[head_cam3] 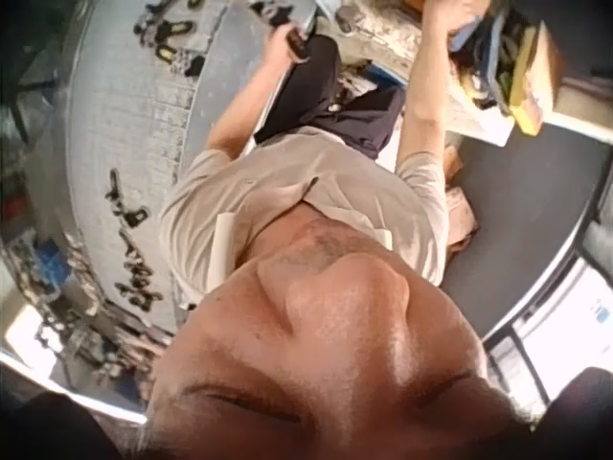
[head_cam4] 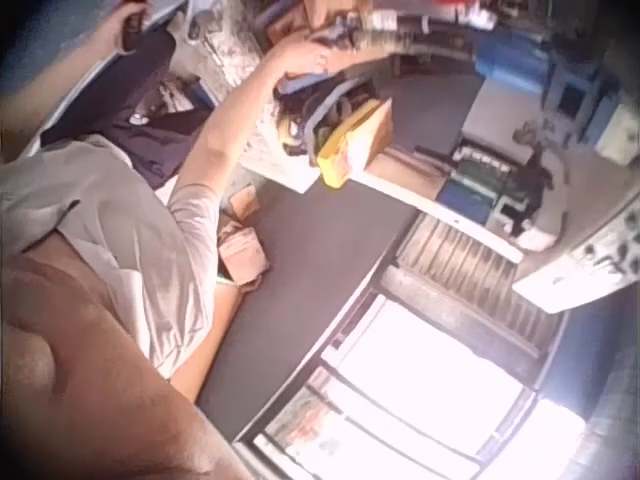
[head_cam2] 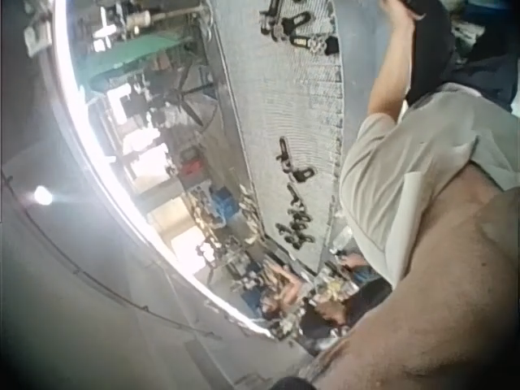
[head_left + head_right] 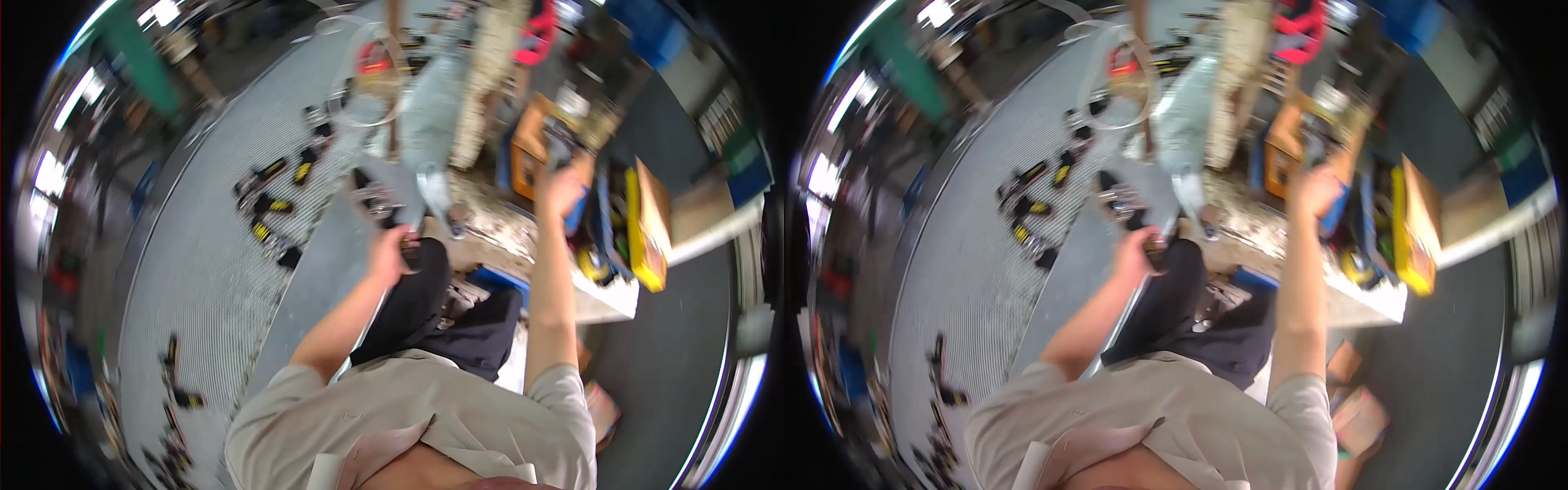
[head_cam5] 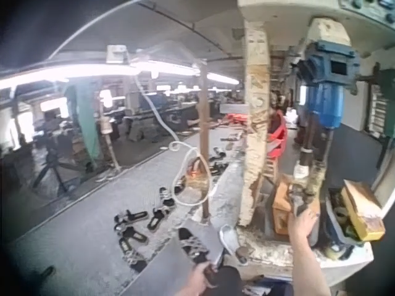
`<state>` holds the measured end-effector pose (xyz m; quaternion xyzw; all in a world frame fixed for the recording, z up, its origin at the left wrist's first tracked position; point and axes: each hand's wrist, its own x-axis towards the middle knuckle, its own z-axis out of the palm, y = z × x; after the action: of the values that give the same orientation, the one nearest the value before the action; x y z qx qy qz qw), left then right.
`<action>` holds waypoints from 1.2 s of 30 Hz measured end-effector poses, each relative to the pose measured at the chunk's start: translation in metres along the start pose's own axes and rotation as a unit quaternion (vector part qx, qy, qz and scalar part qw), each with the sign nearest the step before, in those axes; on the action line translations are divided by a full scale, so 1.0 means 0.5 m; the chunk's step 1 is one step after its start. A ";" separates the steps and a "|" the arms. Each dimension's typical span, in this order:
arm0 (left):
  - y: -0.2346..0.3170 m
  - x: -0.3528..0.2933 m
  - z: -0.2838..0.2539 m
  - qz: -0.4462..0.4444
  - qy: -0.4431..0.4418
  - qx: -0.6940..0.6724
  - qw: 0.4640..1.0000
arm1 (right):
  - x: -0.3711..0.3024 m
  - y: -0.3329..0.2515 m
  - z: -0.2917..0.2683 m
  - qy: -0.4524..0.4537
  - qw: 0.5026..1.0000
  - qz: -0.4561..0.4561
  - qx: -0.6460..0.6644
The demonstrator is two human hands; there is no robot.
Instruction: The recorder is seen picking up shoe components and using a machine to manufacture shoes.
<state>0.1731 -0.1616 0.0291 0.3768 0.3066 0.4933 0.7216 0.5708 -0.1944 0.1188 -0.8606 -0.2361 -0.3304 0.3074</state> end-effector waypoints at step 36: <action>0.054 -0.241 -0.213 0.132 0.241 -0.216 0.937 | -0.725 -0.112 -0.393 -0.495 0.644 -0.104 0.574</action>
<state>0.0342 -0.2432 0.0041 0.1190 0.3052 0.7140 0.6188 0.2105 -0.3632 -0.0025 -0.5169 -0.5833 0.3164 0.5408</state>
